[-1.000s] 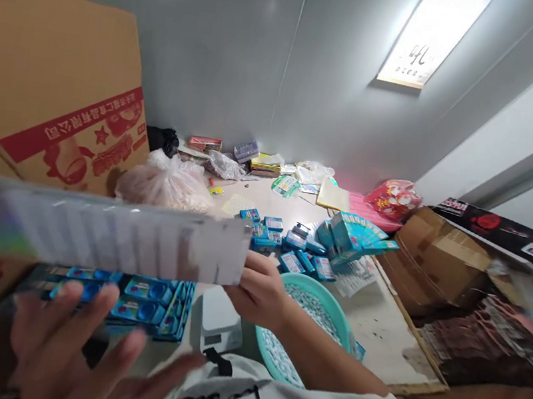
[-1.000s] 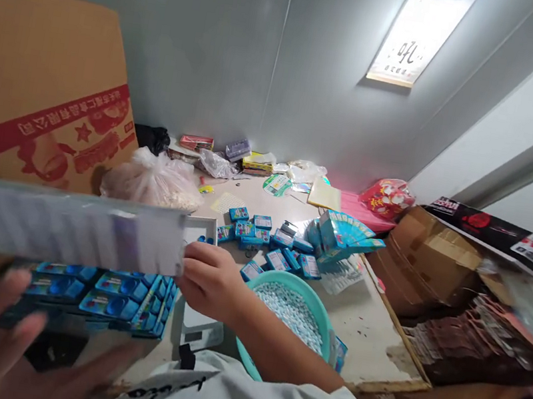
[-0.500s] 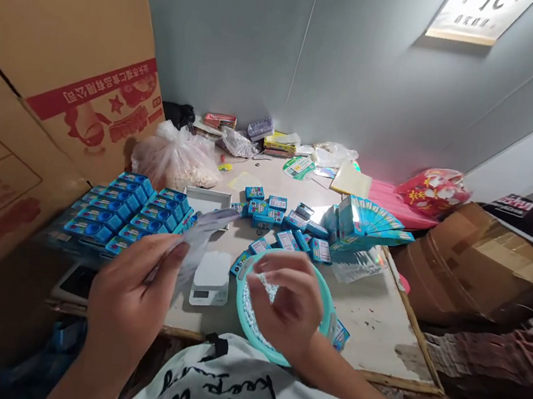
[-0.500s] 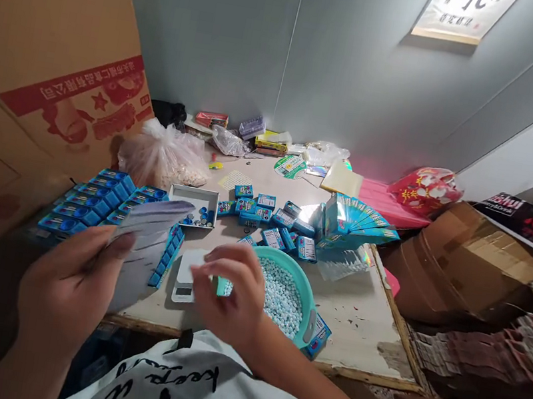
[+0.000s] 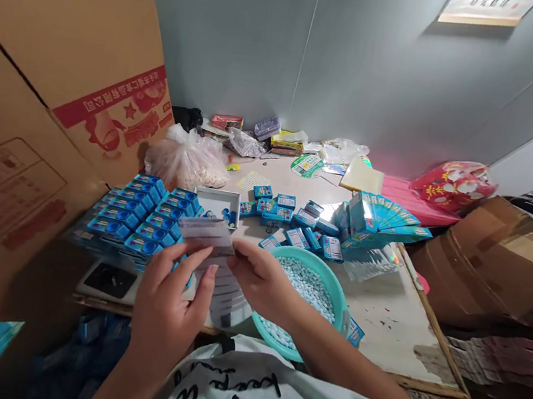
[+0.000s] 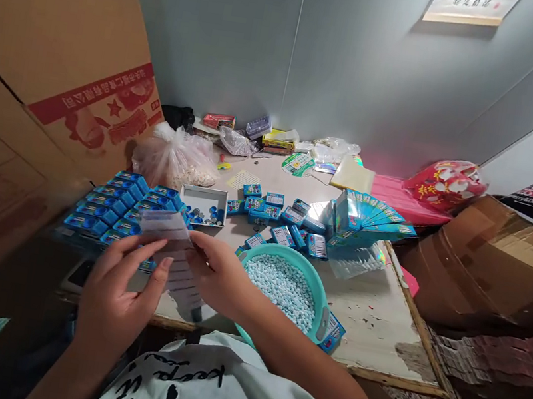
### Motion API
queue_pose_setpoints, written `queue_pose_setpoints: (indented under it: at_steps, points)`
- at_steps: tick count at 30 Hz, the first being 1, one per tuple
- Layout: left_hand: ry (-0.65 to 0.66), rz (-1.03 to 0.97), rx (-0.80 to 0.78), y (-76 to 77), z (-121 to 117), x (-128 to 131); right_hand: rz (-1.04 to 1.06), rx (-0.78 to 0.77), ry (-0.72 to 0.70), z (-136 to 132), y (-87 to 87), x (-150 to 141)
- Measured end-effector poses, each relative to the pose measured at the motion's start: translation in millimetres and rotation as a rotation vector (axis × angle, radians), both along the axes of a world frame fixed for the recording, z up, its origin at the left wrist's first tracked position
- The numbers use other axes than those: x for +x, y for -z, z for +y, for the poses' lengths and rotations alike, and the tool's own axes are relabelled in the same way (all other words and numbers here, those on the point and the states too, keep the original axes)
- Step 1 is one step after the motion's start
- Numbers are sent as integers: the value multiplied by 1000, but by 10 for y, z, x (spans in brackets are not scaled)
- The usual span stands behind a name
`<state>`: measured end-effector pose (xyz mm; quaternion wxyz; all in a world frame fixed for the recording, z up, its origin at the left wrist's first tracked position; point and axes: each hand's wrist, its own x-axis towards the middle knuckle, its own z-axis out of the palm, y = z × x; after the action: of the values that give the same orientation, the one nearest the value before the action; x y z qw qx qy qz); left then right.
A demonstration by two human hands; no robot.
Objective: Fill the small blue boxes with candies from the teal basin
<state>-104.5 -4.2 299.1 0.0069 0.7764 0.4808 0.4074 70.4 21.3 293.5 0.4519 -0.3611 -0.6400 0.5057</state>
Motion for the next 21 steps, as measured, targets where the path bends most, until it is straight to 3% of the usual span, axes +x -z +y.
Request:
queue_pose_setpoints:
  at_steps: [2, 4, 7, 10, 13, 16, 18, 21]
  points:
    - [-36, 123, 165, -84, 33, -262, -145, 11, -43, 37, -55, -162]
    - [10, 248, 178, -166, 97, -543, -254, 10, -30, 61, -84, -376]
    - [38, 300, 4, -252, 184, -938, -337, -40, 34, 83, -109, -703]
    - [56, 140, -181, -282, 193, -1256, -421, -61, 96, 78, -137, -923]
    - [80, -16, -297, -275, 149, -1502, -516, 4, 58, 15, -161, -1035]
    - [105, -40, -377, -260, 138, -1696, -549, 100, 35, -110, -176, -1137]
    - [142, 23, -350, -255, 184, -1790, -570, 148, 79, -206, -192, -1216]
    - [334, 209, -114, -234, 323, -1843, -600, 206, 171, -332, -230, -1302]
